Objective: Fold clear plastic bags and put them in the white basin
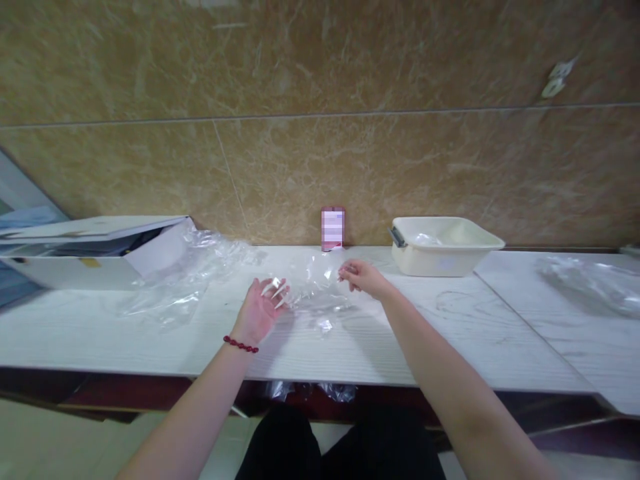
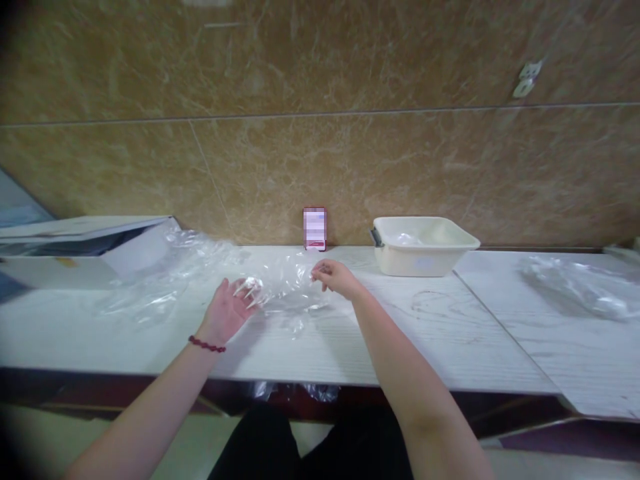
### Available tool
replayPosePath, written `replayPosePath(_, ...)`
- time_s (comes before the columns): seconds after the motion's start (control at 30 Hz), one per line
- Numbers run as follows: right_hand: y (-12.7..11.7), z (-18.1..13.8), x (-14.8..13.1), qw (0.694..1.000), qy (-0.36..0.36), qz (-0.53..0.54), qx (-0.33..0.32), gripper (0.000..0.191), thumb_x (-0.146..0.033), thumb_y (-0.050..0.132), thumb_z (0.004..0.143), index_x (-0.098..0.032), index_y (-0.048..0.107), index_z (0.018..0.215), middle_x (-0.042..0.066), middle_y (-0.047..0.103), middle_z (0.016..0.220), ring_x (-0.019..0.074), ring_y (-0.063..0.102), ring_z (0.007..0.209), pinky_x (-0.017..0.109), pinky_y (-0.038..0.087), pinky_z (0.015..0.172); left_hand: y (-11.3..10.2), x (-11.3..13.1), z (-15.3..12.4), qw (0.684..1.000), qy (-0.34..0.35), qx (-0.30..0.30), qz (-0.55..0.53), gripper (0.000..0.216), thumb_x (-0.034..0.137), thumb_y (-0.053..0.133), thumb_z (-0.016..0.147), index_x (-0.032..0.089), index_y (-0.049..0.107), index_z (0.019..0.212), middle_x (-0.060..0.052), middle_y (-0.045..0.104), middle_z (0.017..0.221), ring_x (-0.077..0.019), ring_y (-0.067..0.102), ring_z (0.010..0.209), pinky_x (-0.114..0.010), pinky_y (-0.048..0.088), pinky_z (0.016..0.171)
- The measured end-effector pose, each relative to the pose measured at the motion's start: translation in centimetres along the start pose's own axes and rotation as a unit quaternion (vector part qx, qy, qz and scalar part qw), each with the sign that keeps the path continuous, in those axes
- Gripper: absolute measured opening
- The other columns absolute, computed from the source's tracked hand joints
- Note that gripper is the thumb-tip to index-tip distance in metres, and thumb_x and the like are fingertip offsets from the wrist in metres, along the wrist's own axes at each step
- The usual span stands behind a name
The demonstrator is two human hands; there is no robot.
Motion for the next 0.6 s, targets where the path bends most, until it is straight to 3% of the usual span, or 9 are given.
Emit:
replayPosePath(0.1,-0.8,-0.4,-2.5,0.993,-0.024,-0.117,-0.005,0.022,-0.038,0.054,0.068,-0.017,0.054,0.076,0.001,0.061,0.066,0.0074,0.048,0.047,0.016,0.032,0.035,-0.5,0.6,0.8,0.982,0.067,0.068,0.164,0.03,0.041,0.054,0.068,0.02,0.047,0.088,-0.006,0.056,0.097,-0.0195,0.054,0.093,-0.04,0.04,0.082)
replayPosePath(0.2,-1.3,-0.9,-5.6,0.976,-0.033,-0.213,-0.043,0.022,-0.037,0.052,0.069,-0.018,0.057,0.079,0.0,0.061,0.061,0.0082,0.05,0.049,0.016,0.033,0.037,0.8,1.5,1.3,0.897,0.187,0.114,0.383,0.045,0.037,0.063,0.06,0.02,0.045,0.097,-0.008,0.049,0.109,-0.0218,0.045,0.105,-0.041,0.032,0.089)
replayPosePath(0.23,-1.3,-1.1,-6.8,0.969,-0.042,-0.236,-0.06,0.022,-0.036,0.051,0.07,-0.018,0.058,0.08,0.0,0.061,0.06,0.008,0.05,0.049,0.016,0.033,0.039,1.8,1.9,1.3,0.865,0.221,0.096,0.44,0.049,0.037,0.063,0.06,0.02,0.044,0.101,-0.009,0.047,0.113,-0.0218,0.042,0.107,-0.04,0.031,0.091)
replayPosePath(0.33,-0.9,-1.7,-10.0,0.941,-0.079,-0.306,-0.119,0.021,-0.034,0.052,0.07,-0.017,0.059,0.08,0.0,0.061,0.06,0.008,0.053,0.053,0.017,0.035,0.048,5.7,3.1,0.8,0.805,0.262,-0.051,0.529,0.056,0.039,0.06,0.063,0.021,0.04,0.111,-0.008,0.045,0.118,-0.0206,0.041,0.108,-0.036,0.039,0.083)
replayPosePath(0.47,-0.4,-2.6,-13.1,0.905,-0.111,-0.374,-0.168,0.019,-0.031,0.052,0.071,-0.017,0.06,0.081,-0.002,0.062,0.061,0.0076,0.054,0.056,0.018,0.036,0.056,9.7,4.3,0.4,0.769,0.245,-0.161,0.569,0.053,0.041,0.06,0.063,0.02,0.044,0.109,-0.007,0.052,0.111,-0.0197,0.049,0.099,-0.03,0.045,0.071)
replayPosePath(0.6,-0.9,-3.6,-14.7,0.891,-0.098,-0.406,-0.177,0.019,-0.031,0.051,0.072,-0.018,0.06,0.082,-0.001,0.063,0.065,0.0077,0.054,0.058,0.018,0.036,0.056,10.4,4.4,0.9,0.751,0.211,-0.234,0.581,0.026,0.039,0.057,0.066,0.017,0.058,0.08,-0.003,0.061,0.081,-0.0145,0.056,0.075,-0.029,0.045,0.071)
Point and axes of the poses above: each hand's wrist, its own z-axis towards the middle knuckle, its own y-axis out of the palm, x = y × z, the point moved 1 cm from there along z, towards the middle knuckle
